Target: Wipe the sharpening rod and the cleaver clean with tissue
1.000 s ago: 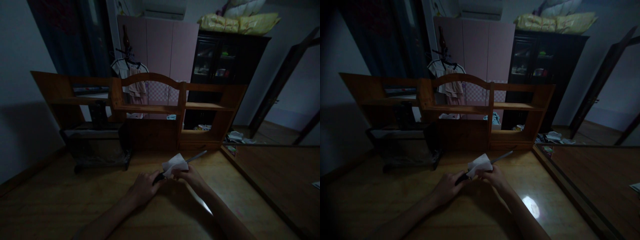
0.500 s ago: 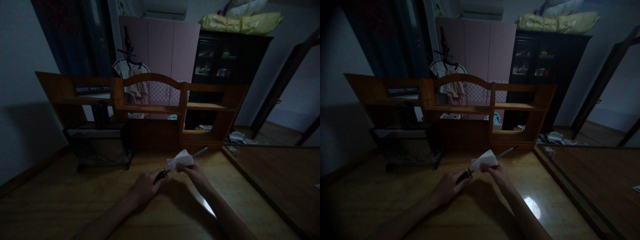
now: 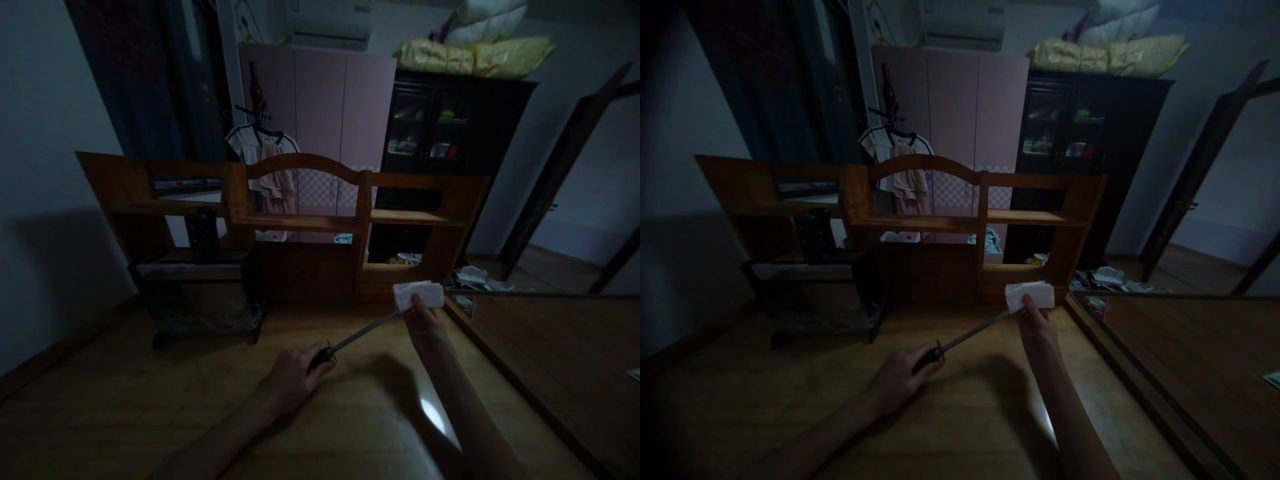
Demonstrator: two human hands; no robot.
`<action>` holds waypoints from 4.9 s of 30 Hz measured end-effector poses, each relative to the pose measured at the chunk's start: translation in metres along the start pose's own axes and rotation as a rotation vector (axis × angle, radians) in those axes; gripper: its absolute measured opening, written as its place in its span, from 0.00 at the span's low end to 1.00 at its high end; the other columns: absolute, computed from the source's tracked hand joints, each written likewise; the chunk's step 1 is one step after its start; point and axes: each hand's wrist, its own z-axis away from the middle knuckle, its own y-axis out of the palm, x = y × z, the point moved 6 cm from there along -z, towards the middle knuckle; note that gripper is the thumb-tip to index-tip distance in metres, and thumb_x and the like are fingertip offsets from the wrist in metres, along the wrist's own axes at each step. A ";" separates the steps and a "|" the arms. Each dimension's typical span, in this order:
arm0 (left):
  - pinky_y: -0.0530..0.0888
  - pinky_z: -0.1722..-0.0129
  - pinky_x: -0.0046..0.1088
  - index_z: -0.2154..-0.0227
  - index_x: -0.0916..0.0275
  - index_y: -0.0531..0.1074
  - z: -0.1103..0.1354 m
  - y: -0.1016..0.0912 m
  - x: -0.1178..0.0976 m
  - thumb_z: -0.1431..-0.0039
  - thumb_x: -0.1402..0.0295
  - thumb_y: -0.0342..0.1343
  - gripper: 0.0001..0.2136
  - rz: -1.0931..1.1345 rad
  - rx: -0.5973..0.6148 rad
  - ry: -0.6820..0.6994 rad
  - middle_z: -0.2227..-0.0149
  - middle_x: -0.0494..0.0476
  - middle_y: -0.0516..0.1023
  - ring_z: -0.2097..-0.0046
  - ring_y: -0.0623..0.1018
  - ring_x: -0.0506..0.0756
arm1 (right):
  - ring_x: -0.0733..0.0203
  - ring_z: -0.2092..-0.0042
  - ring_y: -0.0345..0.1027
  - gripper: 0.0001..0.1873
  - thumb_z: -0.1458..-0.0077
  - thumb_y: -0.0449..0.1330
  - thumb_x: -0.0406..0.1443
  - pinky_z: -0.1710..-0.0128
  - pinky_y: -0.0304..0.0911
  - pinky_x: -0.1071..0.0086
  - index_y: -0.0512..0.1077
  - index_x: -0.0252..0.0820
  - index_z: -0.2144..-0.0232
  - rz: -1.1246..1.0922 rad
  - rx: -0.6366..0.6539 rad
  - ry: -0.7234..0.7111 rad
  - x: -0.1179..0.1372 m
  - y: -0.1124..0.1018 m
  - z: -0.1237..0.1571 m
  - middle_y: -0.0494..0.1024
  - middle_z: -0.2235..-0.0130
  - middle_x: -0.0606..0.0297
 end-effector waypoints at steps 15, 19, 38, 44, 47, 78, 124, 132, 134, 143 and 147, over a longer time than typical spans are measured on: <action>0.65 0.69 0.24 0.66 0.64 0.74 -0.006 -0.012 0.019 0.39 0.55 0.49 0.17 0.392 -0.194 -0.138 0.70 0.53 0.77 0.67 0.75 0.55 | 0.64 0.65 0.72 0.13 0.64 0.72 0.33 0.61 0.70 0.73 0.76 0.39 0.72 0.107 0.140 0.158 -0.032 0.018 0.019 0.78 0.68 0.66; 0.63 0.71 0.24 0.68 0.65 0.73 -0.007 -0.013 0.022 0.39 0.55 0.49 0.17 0.383 -0.205 -0.149 0.72 0.53 0.75 0.70 0.73 0.53 | 0.59 0.66 0.72 0.13 0.64 0.72 0.36 0.60 0.69 0.66 0.76 0.36 0.73 0.241 0.258 0.219 -0.044 0.034 0.039 0.78 0.70 0.61; 0.63 0.71 0.24 0.66 0.61 0.73 -0.002 -0.003 0.002 0.38 0.55 0.49 0.15 0.223 0.014 -0.001 0.70 0.53 0.77 0.69 0.76 0.54 | 0.56 0.63 0.71 0.11 0.57 0.68 0.40 0.60 0.64 0.65 0.77 0.39 0.71 0.621 0.624 0.292 -0.064 0.060 0.081 0.79 0.68 0.62; 0.64 0.69 0.25 0.64 0.60 0.73 -0.002 0.000 0.005 0.38 0.55 0.47 0.15 0.051 0.015 0.027 0.69 0.56 0.78 0.67 0.77 0.56 | 0.55 0.64 0.72 0.14 0.57 0.68 0.42 0.61 0.66 0.63 0.77 0.38 0.69 0.526 0.578 0.353 -0.082 0.055 0.083 0.79 0.67 0.60; 0.65 0.67 0.26 0.59 0.58 0.73 -0.002 0.002 0.004 0.38 0.55 0.48 0.15 0.000 0.040 0.054 0.66 0.56 0.79 0.65 0.77 0.57 | 0.56 0.66 0.72 0.16 0.57 0.68 0.43 0.61 0.67 0.62 0.77 0.36 0.69 0.459 0.537 0.386 -0.091 0.049 0.080 0.78 0.67 0.59; 0.63 0.69 0.24 0.63 0.59 0.74 -0.002 0.001 0.003 0.39 0.52 0.49 0.17 0.259 0.053 -0.022 0.68 0.52 0.78 0.67 0.76 0.54 | 0.75 0.76 0.68 0.11 0.55 0.70 0.31 0.74 0.69 0.83 0.71 0.40 0.70 -0.509 -0.044 0.252 -0.015 -0.007 0.003 0.74 0.77 0.75; 0.66 0.67 0.25 0.63 0.59 0.74 -0.003 -0.006 -0.006 0.39 0.52 0.48 0.17 0.192 0.040 -0.023 0.67 0.54 0.79 0.66 0.77 0.56 | 0.64 0.70 0.66 0.12 0.54 0.67 0.41 0.67 0.60 0.71 0.74 0.37 0.78 0.430 0.410 0.077 -0.047 0.040 0.044 0.75 0.74 0.64; 0.66 0.68 0.26 0.61 0.58 0.75 -0.003 -0.003 -0.005 0.39 0.51 0.47 0.18 0.167 0.048 -0.027 0.67 0.55 0.79 0.66 0.77 0.56 | 0.68 0.72 0.66 0.12 0.58 0.71 0.36 0.71 0.63 0.76 0.75 0.39 0.69 0.179 0.255 0.046 -0.024 0.027 0.024 0.75 0.71 0.67; 0.67 0.67 0.26 0.60 0.58 0.75 -0.002 -0.003 -0.006 0.39 0.51 0.47 0.19 0.179 0.047 -0.026 0.66 0.55 0.79 0.65 0.77 0.57 | 0.68 0.71 0.67 0.11 0.58 0.70 0.34 0.70 0.65 0.77 0.75 0.40 0.69 0.127 0.224 0.046 -0.022 0.023 0.019 0.76 0.71 0.68; 0.68 0.66 0.27 0.59 0.58 0.75 -0.001 -0.002 -0.003 0.40 0.51 0.47 0.19 0.192 0.057 -0.036 0.66 0.56 0.80 0.65 0.77 0.57 | 0.67 0.59 0.72 0.10 0.56 0.68 0.31 0.56 0.69 0.77 0.75 0.44 0.67 -0.124 0.162 0.027 -0.007 0.012 0.006 0.78 0.65 0.71; 0.67 0.66 0.26 0.59 0.58 0.75 -0.001 -0.002 -0.002 0.40 0.51 0.49 0.19 0.208 0.044 -0.039 0.65 0.55 0.79 0.65 0.77 0.57 | 0.68 0.62 0.73 0.13 0.57 0.69 0.30 0.62 0.70 0.81 0.75 0.44 0.66 -0.202 0.072 0.096 -0.004 -0.003 -0.003 0.79 0.66 0.70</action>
